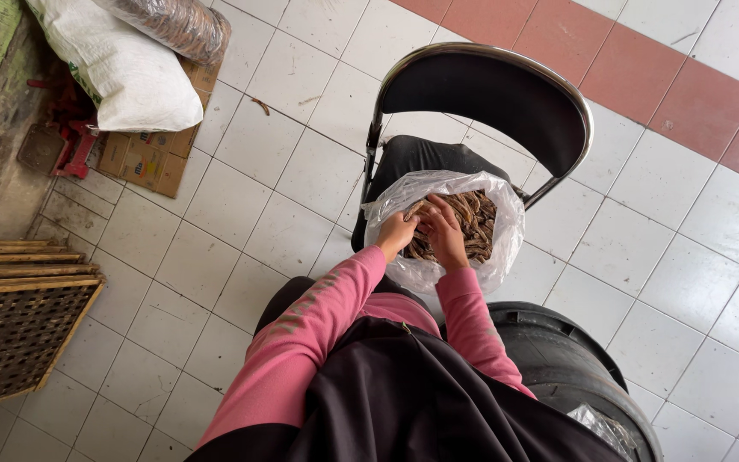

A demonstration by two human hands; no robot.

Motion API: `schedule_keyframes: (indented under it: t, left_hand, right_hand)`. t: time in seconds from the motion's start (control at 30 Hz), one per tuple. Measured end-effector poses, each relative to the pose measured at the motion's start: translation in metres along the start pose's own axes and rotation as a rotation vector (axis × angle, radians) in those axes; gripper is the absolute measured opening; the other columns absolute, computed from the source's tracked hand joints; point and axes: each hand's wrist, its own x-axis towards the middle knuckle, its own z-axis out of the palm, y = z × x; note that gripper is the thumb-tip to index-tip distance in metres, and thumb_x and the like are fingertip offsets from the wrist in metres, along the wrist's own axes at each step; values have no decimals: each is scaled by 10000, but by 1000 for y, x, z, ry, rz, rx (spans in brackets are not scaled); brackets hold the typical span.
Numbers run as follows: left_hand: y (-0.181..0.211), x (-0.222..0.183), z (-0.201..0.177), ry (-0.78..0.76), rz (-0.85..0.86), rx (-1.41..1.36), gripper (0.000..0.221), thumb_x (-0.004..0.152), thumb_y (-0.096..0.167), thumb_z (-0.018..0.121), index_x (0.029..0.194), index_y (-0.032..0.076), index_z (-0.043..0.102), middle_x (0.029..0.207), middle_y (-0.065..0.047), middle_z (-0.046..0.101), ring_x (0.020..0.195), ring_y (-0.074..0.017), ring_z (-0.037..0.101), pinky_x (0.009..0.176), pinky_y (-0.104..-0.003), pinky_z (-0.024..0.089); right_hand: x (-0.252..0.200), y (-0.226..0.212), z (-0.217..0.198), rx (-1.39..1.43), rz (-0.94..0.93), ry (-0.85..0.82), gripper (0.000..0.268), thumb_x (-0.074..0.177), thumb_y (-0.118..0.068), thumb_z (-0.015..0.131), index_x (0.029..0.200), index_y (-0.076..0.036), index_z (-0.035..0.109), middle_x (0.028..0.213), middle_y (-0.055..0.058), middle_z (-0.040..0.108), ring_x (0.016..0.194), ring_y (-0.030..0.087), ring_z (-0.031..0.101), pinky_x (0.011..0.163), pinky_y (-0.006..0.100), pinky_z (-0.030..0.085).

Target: The person takes dried mushroom slices from a plastic bag and arranges them in neat rows on a woven bamboo tray.

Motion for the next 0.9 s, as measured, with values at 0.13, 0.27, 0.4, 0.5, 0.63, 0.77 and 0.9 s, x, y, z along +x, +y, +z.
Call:
schedule_keyframes:
  t: [0.13, 0.27, 0.4, 0.5, 0.63, 0.77, 0.9]
  left_hand:
    - [-9, 11, 5, -222, -91, 89, 332, 937, 249, 642, 1083, -31, 746, 975, -196, 747, 898, -312, 724, 739, -423, 539]
    - [8, 2, 3, -391, -169, 201, 355, 946, 262, 659, 1088, -57, 724, 1011, -236, 743, 930, -360, 733, 756, -453, 551]
    - [40, -33, -18, -247, 363, 557, 560, 974, 333, 768, 1256, -119, 599, 1214, -312, 651, 1137, -362, 639, 975, -421, 518]
    - [59, -64, -55, 61, 810, 399, 552, 1023, 352, 702, 1454, 58, 519, 1464, -183, 620, 1380, -281, 583, 1188, -390, 468]
    - [76, -81, -100, 462, 615, 513, 1066, 756, 510, 892, 1505, 45, 293, 1492, -331, 354, 1408, -484, 360, 1111, -581, 355]
    - [58, -80, -107, -59, -214, -59, 1285, 767, 437, 947, 1575, 82, 12, 1555, -318, 166, 1448, -462, 253, 1152, -616, 284]
    - [29, -73, -94, -250, -324, -141, 886, 793, 281, 774, 1507, 97, 282, 1485, -200, 459, 1324, -348, 560, 1051, -530, 501]
  right_hand:
    - [-14, -24, -6, -216, 41, -194, 378, 980, -25, 642, 1355, -61, 611, 1098, 28, 707, 1006, 131, 668, 886, 288, 547]
    - [-4, -18, -25, -222, 45, -209, 237, 973, -22, 684, 1207, -40, 658, 1063, 16, 704, 961, 126, 660, 865, 284, 556]
    - [7, 4, -52, -203, 13, 59, 121, 957, -60, 705, 1064, -7, 687, 957, 44, 711, 853, 118, 677, 789, 248, 576]
    - [10, 28, -59, -249, -124, 348, 128, 958, -50, 747, 1036, 31, 687, 896, 50, 691, 740, 99, 652, 686, 226, 551]
    - [9, 46, -48, -486, -124, 507, 176, 915, -70, 772, 961, 41, 643, 777, 71, 657, 617, 132, 660, 555, 267, 549]
    - [3, 43, -46, -752, 17, 585, 224, 886, -99, 790, 927, 47, 626, 725, 95, 678, 540, 165, 673, 472, 291, 535]
    - [2, 38, -49, -589, 140, 475, 229, 919, -168, 774, 937, 40, 679, 704, 77, 698, 514, 132, 680, 463, 249, 546]
